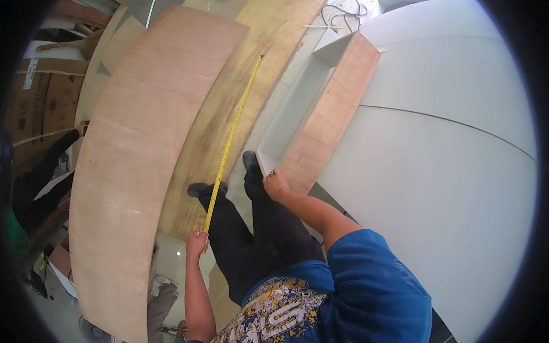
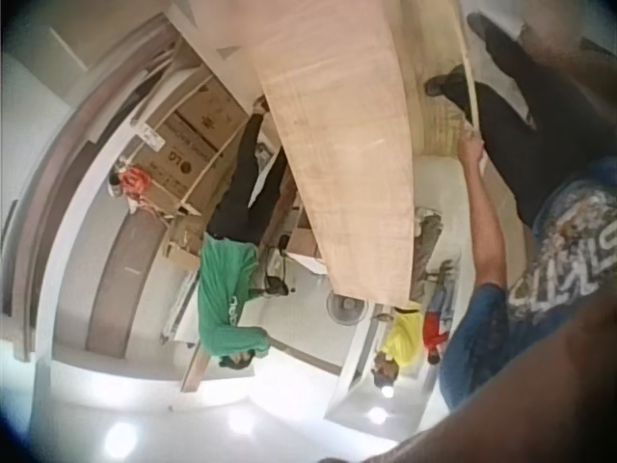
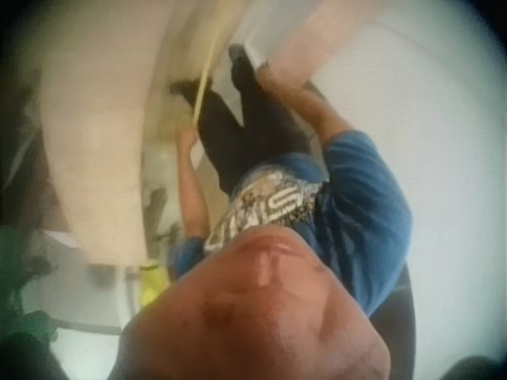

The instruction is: The person handles a small container, then picks up and positions a large wooden board on the floor. They later use a tape measure to measure a wooden cabinet frame while other people work nearby.

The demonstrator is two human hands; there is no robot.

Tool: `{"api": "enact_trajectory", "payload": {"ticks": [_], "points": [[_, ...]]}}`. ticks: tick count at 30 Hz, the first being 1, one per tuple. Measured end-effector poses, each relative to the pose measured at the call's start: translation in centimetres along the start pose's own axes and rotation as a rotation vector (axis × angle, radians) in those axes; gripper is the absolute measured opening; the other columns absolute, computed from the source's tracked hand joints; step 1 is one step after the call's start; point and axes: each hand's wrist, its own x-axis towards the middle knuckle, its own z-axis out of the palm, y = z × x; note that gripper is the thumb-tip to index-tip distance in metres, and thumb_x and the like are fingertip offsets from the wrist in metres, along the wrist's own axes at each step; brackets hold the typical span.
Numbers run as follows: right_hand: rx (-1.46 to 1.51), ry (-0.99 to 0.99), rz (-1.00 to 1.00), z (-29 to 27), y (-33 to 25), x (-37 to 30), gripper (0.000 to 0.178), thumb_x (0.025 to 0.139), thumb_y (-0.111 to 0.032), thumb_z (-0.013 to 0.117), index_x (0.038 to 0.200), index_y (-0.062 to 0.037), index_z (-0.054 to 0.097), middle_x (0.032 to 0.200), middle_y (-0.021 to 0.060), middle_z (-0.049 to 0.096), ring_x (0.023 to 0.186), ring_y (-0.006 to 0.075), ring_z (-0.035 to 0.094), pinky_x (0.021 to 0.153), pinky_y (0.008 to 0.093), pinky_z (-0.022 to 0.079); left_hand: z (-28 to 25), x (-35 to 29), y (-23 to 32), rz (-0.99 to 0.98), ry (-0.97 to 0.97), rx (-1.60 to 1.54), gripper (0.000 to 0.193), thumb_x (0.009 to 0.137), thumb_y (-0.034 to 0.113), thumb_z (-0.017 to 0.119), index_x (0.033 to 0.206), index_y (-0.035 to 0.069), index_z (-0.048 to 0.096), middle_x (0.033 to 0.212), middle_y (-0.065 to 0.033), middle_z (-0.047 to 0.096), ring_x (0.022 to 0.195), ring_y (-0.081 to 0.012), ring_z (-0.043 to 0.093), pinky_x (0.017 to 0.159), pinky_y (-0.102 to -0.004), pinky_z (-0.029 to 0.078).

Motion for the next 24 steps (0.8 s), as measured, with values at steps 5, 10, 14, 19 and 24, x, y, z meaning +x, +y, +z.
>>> {"api": "enact_trajectory", "payload": {"ticks": [5,10,14,19,24], "points": [[0.007,0.112,-0.06,-1.2,1.3,-1.5,0.049,0.09,-0.038,0.062,0.127,-0.005,0.06,0.129,0.0149,0.06,0.129,0.0294,0.05,0.111,0.0486,0.028,-0.4,-3.5,-2.0,-0.091,0.013,-0.029,0.027,0.087,0.026,0.055,0.085,0.006,0.073,0.066,-0.0093,0.068,0.064,-0.0247,0.068,0.062,-0.0394,0.051],[0.627,0.781,0.299,0.9,3.8,-6.2,0.052,0.087,-0.036,0.067,0.126,-0.0023,0.058,0.135,0.0183,0.053,0.129,0.0354,0.046,0.11,0.0511,0.032,-1.2,-4.6,-2.4,-0.064,0.014,-0.043,0.027,0.087,0.025,0.055,0.085,0.006,0.074,0.067,-0.0093,0.069,0.063,-0.0228,0.068,0.06,-0.038,0.051],[1.147,0.894,0.928,6.8,8.7,-9.2,0.062,0.088,-0.035,0.068,0.134,0.0012,0.048,0.137,0.0253,0.046,0.127,0.0418,0.045,0.106,0.0489,0.038,-1.7,-4.5,-1.7,-0.017,0.035,-0.03,0.03,0.088,0.027,0.053,0.085,0.006,0.074,0.069,-0.0111,0.069,0.065,-0.0262,0.068,0.063,-0.0398,0.052],[1.442,0.852,0.989,13.8,10.7,-7.9,0.077,0.09,-0.044,0.067,0.142,0.0053,0.038,0.137,0.028,0.047,0.127,0.0392,0.048,0.107,0.0465,0.038,-2.5,-2.4,-1.1,0.187,0.086,0.169,0.033,0.088,0.029,0.052,0.086,0.004,0.074,0.069,-0.0138,0.068,0.066,-0.0286,0.068,0.063,-0.0403,0.051],[2.018,0.654,0.938,13.5,9.1,-7.5,0.076,0.095,-0.053,0.059,0.141,0.0044,0.042,0.136,0.0233,0.051,0.125,0.0328,0.051,0.107,0.0435,0.038,-3.3,-4.2,3.6,0.139,0.031,0.114,0.033,0.09,0.029,0.052,0.086,0.005,0.074,0.07,-0.0149,0.068,0.066,-0.028,0.067,0.064,-0.0405,0.052]]}}
